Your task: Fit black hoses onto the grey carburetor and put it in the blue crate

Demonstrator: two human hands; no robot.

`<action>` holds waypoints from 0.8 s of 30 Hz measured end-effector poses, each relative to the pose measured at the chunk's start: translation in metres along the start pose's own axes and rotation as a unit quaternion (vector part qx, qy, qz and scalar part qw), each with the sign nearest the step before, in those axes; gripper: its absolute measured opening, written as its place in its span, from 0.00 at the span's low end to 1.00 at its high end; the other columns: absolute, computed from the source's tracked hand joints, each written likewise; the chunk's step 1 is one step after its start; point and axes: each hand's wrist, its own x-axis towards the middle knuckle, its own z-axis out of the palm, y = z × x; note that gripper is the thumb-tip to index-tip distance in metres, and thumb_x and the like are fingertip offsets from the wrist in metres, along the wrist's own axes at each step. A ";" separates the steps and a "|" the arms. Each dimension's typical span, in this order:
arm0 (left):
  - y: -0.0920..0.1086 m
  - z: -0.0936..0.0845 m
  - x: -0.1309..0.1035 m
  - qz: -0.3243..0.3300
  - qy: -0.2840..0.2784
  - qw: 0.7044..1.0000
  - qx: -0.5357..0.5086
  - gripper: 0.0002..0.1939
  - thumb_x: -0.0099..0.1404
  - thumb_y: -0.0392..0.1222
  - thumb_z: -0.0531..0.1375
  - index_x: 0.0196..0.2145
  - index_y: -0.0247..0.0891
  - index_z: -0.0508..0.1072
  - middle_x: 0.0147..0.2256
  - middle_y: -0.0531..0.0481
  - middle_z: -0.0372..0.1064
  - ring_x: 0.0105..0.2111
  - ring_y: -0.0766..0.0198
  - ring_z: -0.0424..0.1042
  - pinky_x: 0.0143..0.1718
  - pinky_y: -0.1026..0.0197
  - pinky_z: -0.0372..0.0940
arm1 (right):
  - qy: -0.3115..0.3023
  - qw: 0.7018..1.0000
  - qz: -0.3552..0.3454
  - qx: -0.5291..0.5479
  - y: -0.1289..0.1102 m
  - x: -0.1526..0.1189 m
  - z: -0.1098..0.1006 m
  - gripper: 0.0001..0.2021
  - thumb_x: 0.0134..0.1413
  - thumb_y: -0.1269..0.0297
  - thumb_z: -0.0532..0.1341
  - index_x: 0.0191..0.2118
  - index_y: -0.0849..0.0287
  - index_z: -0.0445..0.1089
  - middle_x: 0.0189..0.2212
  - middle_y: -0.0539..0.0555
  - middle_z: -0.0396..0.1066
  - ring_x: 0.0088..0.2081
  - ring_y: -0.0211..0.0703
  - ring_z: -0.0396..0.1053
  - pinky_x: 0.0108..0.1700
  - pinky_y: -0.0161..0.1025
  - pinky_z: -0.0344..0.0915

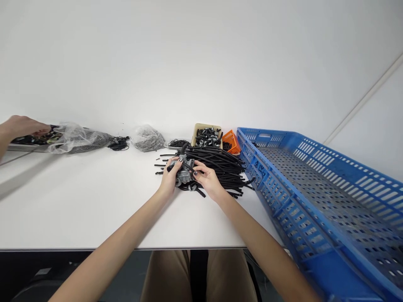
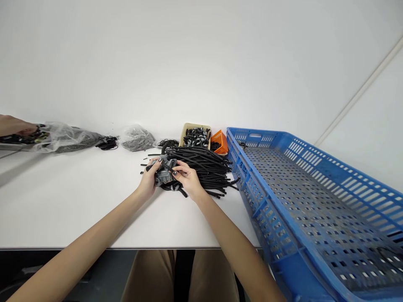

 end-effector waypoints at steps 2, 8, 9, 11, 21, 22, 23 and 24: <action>0.000 0.000 0.000 -0.001 0.003 1.000 0.003 0.23 0.49 0.54 0.71 0.37 0.38 0.72 0.36 0.50 0.71 0.35 0.60 0.70 0.36 0.62 0.65 | -0.001 1.000 -0.002 0.000 0.000 0.000 0.000 0.20 0.38 0.49 0.78 0.33 0.57 0.78 0.62 0.58 0.58 0.55 0.58 0.65 0.56 0.49 0.65; -0.001 -0.001 0.000 0.011 -0.005 1.000 0.014 0.23 0.49 0.54 0.71 0.37 0.39 0.72 0.36 0.50 0.71 0.36 0.59 0.70 0.37 0.62 0.64 | -0.006 1.000 0.002 0.004 -0.001 0.000 -0.002 0.19 0.37 0.50 0.78 0.32 0.56 0.79 0.61 0.57 0.59 0.52 0.55 0.67 0.55 0.48 0.66; 0.000 -0.001 0.000 0.008 -0.005 1.000 0.012 0.23 0.49 0.54 0.71 0.37 0.39 0.72 0.36 0.50 0.71 0.35 0.59 0.70 0.37 0.61 0.64 | -0.007 1.000 0.003 0.006 -0.001 0.000 -0.002 0.19 0.37 0.50 0.78 0.32 0.56 0.79 0.61 0.57 0.59 0.52 0.55 0.68 0.54 0.48 0.66; 0.000 -0.001 0.000 0.005 -0.006 1.000 0.011 0.23 0.49 0.54 0.71 0.37 0.39 0.72 0.36 0.50 0.71 0.35 0.59 0.70 0.37 0.61 0.64 | -0.008 1.000 0.002 0.007 -0.001 0.000 -0.002 0.18 0.37 0.50 0.78 0.32 0.55 0.79 0.60 0.56 0.59 0.51 0.54 0.68 0.54 0.47 0.66; 0.002 0.001 0.000 0.011 -0.018 1.000 0.011 0.21 0.50 0.53 0.70 0.36 0.38 0.72 0.35 0.51 0.70 0.35 0.59 0.69 0.37 0.61 0.64 | -0.020 1.000 0.004 -0.023 -0.006 -0.002 -0.002 0.20 0.38 0.47 0.78 0.33 0.56 0.80 0.61 0.57 0.56 0.55 0.58 0.64 0.55 0.49 0.66; 0.002 0.001 0.000 0.012 -0.018 1.000 0.009 0.21 0.50 0.53 0.70 0.36 0.38 0.72 0.35 0.51 0.70 0.35 0.59 0.69 0.37 0.61 0.64 | -0.022 0.999 0.006 -0.024 -0.007 -0.002 -0.001 0.20 0.38 0.47 0.78 0.33 0.56 0.80 0.61 0.57 0.56 0.56 0.58 0.64 0.55 0.48 0.66; 0.002 0.001 0.000 0.011 -0.016 1.000 0.005 0.21 0.49 0.53 0.70 0.36 0.38 0.72 0.35 0.51 0.70 0.35 0.59 0.69 0.37 0.61 0.64 | -0.024 0.999 0.009 -0.024 -0.007 -0.002 -0.002 0.20 0.37 0.47 0.78 0.33 0.56 0.80 0.61 0.57 0.56 0.56 0.58 0.63 0.55 0.48 0.66; 0.001 0.001 0.000 0.008 -0.015 1.000 0.000 0.21 0.49 0.53 0.70 0.36 0.38 0.72 0.35 0.51 0.71 0.35 0.59 0.69 0.37 0.61 0.64 | -0.026 0.999 0.011 -0.023 -0.007 -0.002 -0.002 0.20 0.37 0.47 0.78 0.33 0.56 0.80 0.61 0.57 0.56 0.56 0.58 0.64 0.55 0.47 0.66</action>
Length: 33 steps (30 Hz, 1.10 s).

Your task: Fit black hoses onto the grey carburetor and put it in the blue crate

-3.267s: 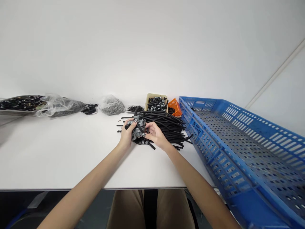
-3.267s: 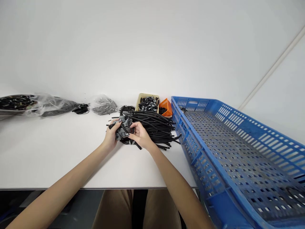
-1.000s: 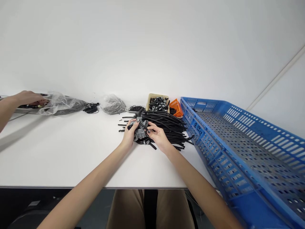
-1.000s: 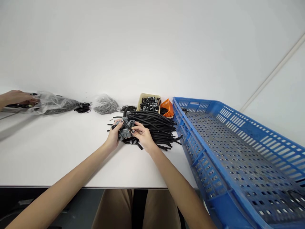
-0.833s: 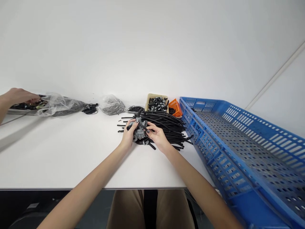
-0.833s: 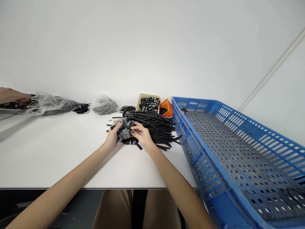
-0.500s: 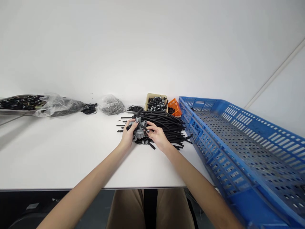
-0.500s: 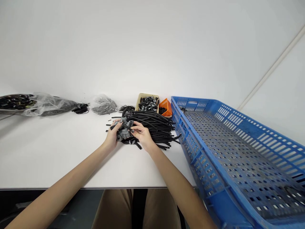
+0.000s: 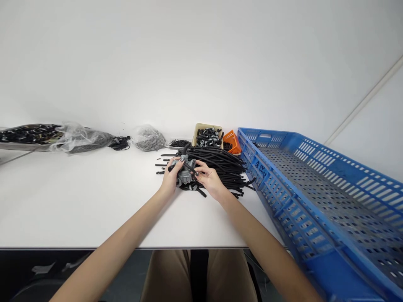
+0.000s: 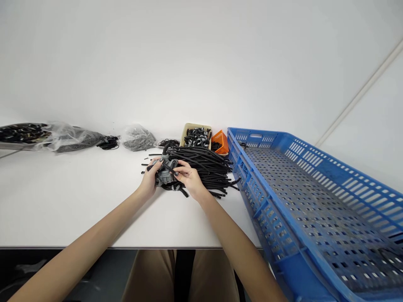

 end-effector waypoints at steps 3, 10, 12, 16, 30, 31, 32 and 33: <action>-0.001 -0.001 0.000 -0.016 0.004 1.000 -0.013 0.23 0.49 0.54 0.71 0.36 0.38 0.72 0.35 0.51 0.71 0.34 0.60 0.69 0.36 0.62 0.65 | -0.009 1.000 0.002 0.003 0.000 0.000 -0.001 0.20 0.37 0.49 0.78 0.34 0.56 0.79 0.61 0.57 0.55 0.55 0.56 0.64 0.53 0.46 0.67; -0.002 -0.002 0.001 -0.027 0.013 0.999 -0.011 0.24 0.48 0.55 0.71 0.37 0.38 0.72 0.35 0.50 0.71 0.34 0.59 0.70 0.35 0.62 0.66 | -0.014 1.000 -0.003 -0.006 0.000 0.000 -0.001 0.20 0.37 0.50 0.78 0.35 0.56 0.78 0.62 0.57 0.54 0.56 0.56 0.64 0.54 0.46 0.66; -0.002 -0.002 0.001 -0.029 0.015 0.999 -0.012 0.24 0.48 0.55 0.71 0.37 0.38 0.72 0.35 0.50 0.71 0.34 0.59 0.70 0.35 0.61 0.66 | -0.011 1.000 -0.004 -0.006 0.000 0.000 0.000 0.20 0.37 0.50 0.78 0.34 0.57 0.78 0.62 0.58 0.54 0.57 0.57 0.63 0.55 0.46 0.65; -0.003 -0.003 0.002 -0.032 0.015 0.999 -0.016 0.23 0.49 0.56 0.71 0.36 0.38 0.72 0.35 0.50 0.70 0.35 0.59 0.69 0.35 0.62 0.65 | -0.014 1.000 0.000 -0.003 -0.001 -0.001 0.001 0.20 0.38 0.51 0.78 0.35 0.57 0.78 0.62 0.58 0.53 0.59 0.57 0.61 0.58 0.46 0.63; -0.005 -0.004 0.004 -0.034 0.029 0.999 -0.010 0.26 0.47 0.57 0.72 0.36 0.38 0.72 0.36 0.51 0.70 0.36 0.60 0.68 0.36 0.62 0.64 | 0.012 0.997 0.019 0.075 -0.009 -0.003 0.007 0.19 0.32 0.69 0.76 0.34 0.57 0.72 0.57 0.53 0.63 0.45 0.46 0.69 0.46 0.38 0.69; -0.005 -0.003 0.004 -0.037 0.029 0.999 -0.010 0.26 0.46 0.57 0.72 0.36 0.38 0.72 0.36 0.51 0.70 0.36 0.60 0.68 0.36 0.62 0.64 | 0.012 0.997 0.015 0.076 -0.009 -0.003 0.007 0.19 0.33 0.69 0.75 0.35 0.57 0.71 0.56 0.52 0.64 0.44 0.45 0.69 0.45 0.37 0.68; -0.004 -0.003 0.004 -0.041 0.028 0.999 -0.010 0.27 0.46 0.58 0.72 0.36 0.38 0.71 0.36 0.51 0.70 0.35 0.60 0.68 0.36 0.62 0.64 | 0.013 0.997 0.009 0.074 -0.009 -0.003 0.007 0.19 0.33 0.70 0.75 0.35 0.57 0.71 0.55 0.52 0.65 0.44 0.44 0.68 0.44 0.36 0.68; -0.004 -0.003 0.004 -0.043 0.028 0.999 -0.009 0.28 0.46 0.58 0.72 0.37 0.38 0.71 0.36 0.51 0.70 0.35 0.60 0.68 0.36 0.62 0.64 | 0.013 0.997 0.004 0.071 -0.009 -0.002 0.007 0.18 0.34 0.70 0.74 0.36 0.57 0.71 0.54 0.52 0.65 0.44 0.44 0.68 0.44 0.35 0.67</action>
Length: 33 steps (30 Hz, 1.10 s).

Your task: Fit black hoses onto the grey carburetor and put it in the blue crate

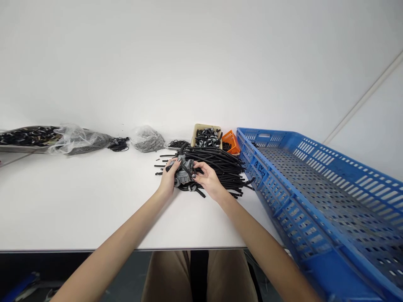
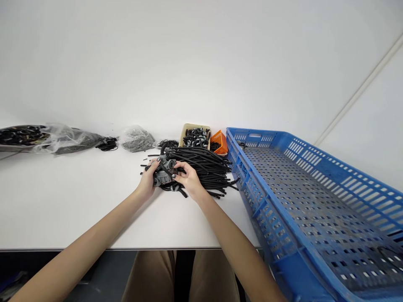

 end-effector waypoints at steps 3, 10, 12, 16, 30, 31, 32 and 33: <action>0.001 0.000 -0.001 0.005 -0.002 1.000 0.010 0.30 0.46 0.59 0.72 0.39 0.38 0.71 0.36 0.50 0.70 0.35 0.59 0.68 0.36 0.61 0.64 | 0.002 1.000 -0.003 -0.006 0.000 0.000 0.001 0.19 0.35 0.70 0.73 0.38 0.56 0.72 0.53 0.51 0.66 0.42 0.43 0.68 0.43 0.35 0.67; 0.001 -0.001 -0.003 0.019 0.006 0.999 0.036 0.30 0.47 0.57 0.72 0.41 0.38 0.71 0.37 0.49 0.71 0.36 0.58 0.69 0.37 0.60 0.65 | 0.001 0.999 0.040 0.021 -0.007 -0.002 0.005 0.26 0.38 0.68 0.72 0.48 0.52 0.72 0.54 0.51 0.66 0.45 0.45 0.68 0.43 0.35 0.68; 0.002 0.000 -0.004 0.024 0.006 0.999 0.044 0.29 0.47 0.57 0.72 0.41 0.38 0.71 0.37 0.49 0.71 0.36 0.58 0.69 0.37 0.59 0.64 | -0.003 0.999 0.034 0.018 -0.007 -0.002 0.005 0.29 0.40 0.66 0.73 0.52 0.49 0.69 0.56 0.51 0.64 0.48 0.46 0.67 0.46 0.37 0.68; 0.006 0.002 -0.006 0.029 0.010 0.998 0.060 0.29 0.46 0.56 0.72 0.41 0.39 0.71 0.36 0.50 0.71 0.35 0.58 0.69 0.37 0.59 0.63 | -0.009 1.000 0.003 0.000 0.000 0.000 0.003 0.40 0.37 0.65 0.77 0.58 0.47 0.63 0.58 0.53 0.61 0.50 0.49 0.68 0.54 0.44 0.66; 0.006 0.003 -0.009 0.045 -0.031 0.995 0.084 0.28 0.49 0.56 0.72 0.43 0.41 0.71 0.39 0.50 0.71 0.37 0.57 0.69 0.39 0.59 0.63 | 0.016 0.999 -0.015 -0.034 0.000 0.003 0.006 0.37 0.35 0.59 0.78 0.55 0.54 0.69 0.58 0.57 0.63 0.56 0.55 0.65 0.60 0.48 0.64; 0.006 0.003 -0.009 0.043 -0.032 0.995 0.082 0.29 0.49 0.56 0.72 0.43 0.41 0.71 0.39 0.50 0.71 0.37 0.57 0.69 0.39 0.59 0.63 | 0.015 0.999 -0.014 -0.032 0.000 0.002 0.006 0.37 0.35 0.59 0.78 0.55 0.54 0.69 0.58 0.56 0.63 0.56 0.55 0.65 0.60 0.48 0.63; 0.007 0.003 -0.009 0.041 -0.033 0.995 0.080 0.29 0.49 0.56 0.73 0.43 0.41 0.71 0.39 0.50 0.71 0.38 0.57 0.69 0.39 0.59 0.64 | 0.015 0.999 -0.014 -0.031 -0.001 0.002 0.007 0.36 0.36 0.59 0.78 0.55 0.53 0.70 0.58 0.56 0.63 0.57 0.55 0.64 0.61 0.48 0.62; 0.007 0.003 -0.009 0.039 -0.033 0.996 0.078 0.29 0.48 0.56 0.73 0.44 0.42 0.71 0.39 0.50 0.71 0.38 0.57 0.69 0.39 0.60 0.64 | 0.015 0.999 -0.013 -0.030 -0.001 0.002 0.007 0.36 0.36 0.60 0.78 0.55 0.53 0.70 0.58 0.56 0.63 0.57 0.55 0.64 0.61 0.48 0.62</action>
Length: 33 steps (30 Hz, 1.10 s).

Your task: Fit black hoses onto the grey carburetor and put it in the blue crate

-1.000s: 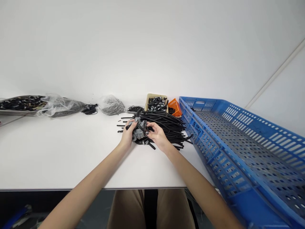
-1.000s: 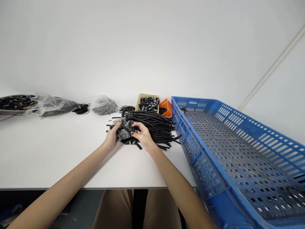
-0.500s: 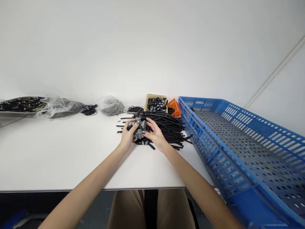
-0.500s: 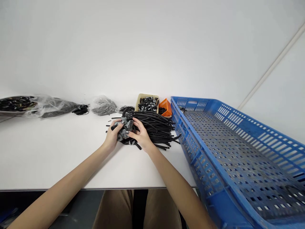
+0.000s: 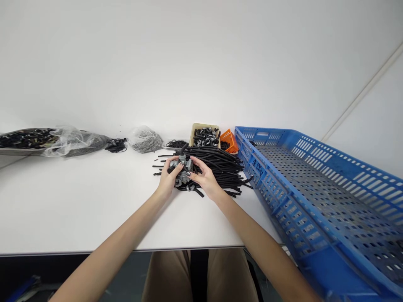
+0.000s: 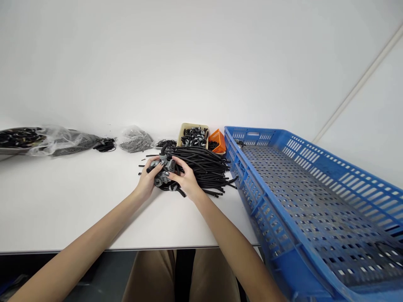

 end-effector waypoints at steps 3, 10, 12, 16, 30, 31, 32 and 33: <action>0.000 0.000 -0.001 -0.003 -0.003 1.000 -0.003 0.28 0.49 0.56 0.73 0.44 0.42 0.71 0.39 0.50 0.71 0.38 0.57 0.69 0.39 0.60 0.64 | 0.000 1.000 0.004 0.001 -0.001 -0.001 0.000 0.36 0.36 0.60 0.78 0.55 0.52 0.70 0.58 0.55 0.63 0.56 0.53 0.66 0.60 0.47 0.63; -0.002 0.000 -0.001 0.015 -0.001 1.000 0.014 0.26 0.51 0.55 0.72 0.43 0.41 0.71 0.39 0.49 0.71 0.38 0.56 0.70 0.38 0.60 0.65 | 0.006 1.000 0.013 0.002 -0.001 -0.001 0.000 0.35 0.34 0.61 0.78 0.54 0.51 0.71 0.55 0.54 0.63 0.49 0.51 0.69 0.54 0.45 0.67; -0.002 -0.001 -0.001 0.005 -0.002 1.000 0.010 0.27 0.50 0.55 0.72 0.43 0.42 0.71 0.38 0.49 0.71 0.37 0.56 0.70 0.37 0.59 0.65 | 0.009 1.000 0.015 0.003 -0.001 -0.001 -0.001 0.35 0.33 0.62 0.78 0.53 0.52 0.71 0.54 0.54 0.64 0.46 0.50 0.70 0.51 0.44 0.69; -0.002 -0.002 -0.001 0.001 -0.015 1.000 0.013 0.26 0.51 0.55 0.71 0.43 0.42 0.71 0.38 0.49 0.70 0.37 0.56 0.69 0.37 0.60 0.64 | 0.013 1.000 0.005 0.003 0.000 -0.001 -0.001 0.33 0.33 0.63 0.78 0.51 0.52 0.72 0.51 0.53 0.65 0.46 0.48 0.69 0.48 0.40 0.69; -0.008 -0.007 0.002 0.011 -0.036 0.999 0.013 0.19 0.54 0.48 0.67 0.43 0.42 0.71 0.39 0.51 0.71 0.39 0.56 0.69 0.40 0.60 0.63 | 0.022 0.999 0.025 0.005 -0.003 -0.002 0.000 0.33 0.30 0.65 0.77 0.49 0.52 0.72 0.51 0.53 0.66 0.45 0.49 0.70 0.48 0.42 0.70; -0.008 -0.006 0.002 0.017 -0.038 0.999 0.017 0.20 0.55 0.48 0.67 0.44 0.42 0.71 0.40 0.50 0.71 0.40 0.56 0.70 0.41 0.59 0.63 | 0.022 0.999 0.025 0.006 -0.003 -0.001 0.000 0.33 0.30 0.65 0.77 0.49 0.52 0.72 0.51 0.53 0.66 0.45 0.49 0.70 0.48 0.42 0.70; -0.007 -0.006 0.001 0.023 -0.040 0.999 0.022 0.20 0.55 0.48 0.67 0.44 0.42 0.71 0.41 0.50 0.71 0.41 0.55 0.70 0.42 0.59 0.63 | 0.021 0.999 0.024 0.006 -0.003 -0.001 0.000 0.33 0.30 0.65 0.77 0.49 0.52 0.72 0.51 0.54 0.66 0.45 0.49 0.70 0.49 0.42 0.70; -0.006 -0.006 0.001 0.029 -0.043 0.998 0.027 0.21 0.55 0.48 0.67 0.45 0.42 0.71 0.41 0.49 0.71 0.42 0.54 0.69 0.43 0.58 0.64 | 0.021 1.000 0.022 0.005 -0.003 -0.001 0.000 0.33 0.31 0.65 0.77 0.49 0.52 0.72 0.51 0.54 0.66 0.45 0.49 0.70 0.49 0.42 0.70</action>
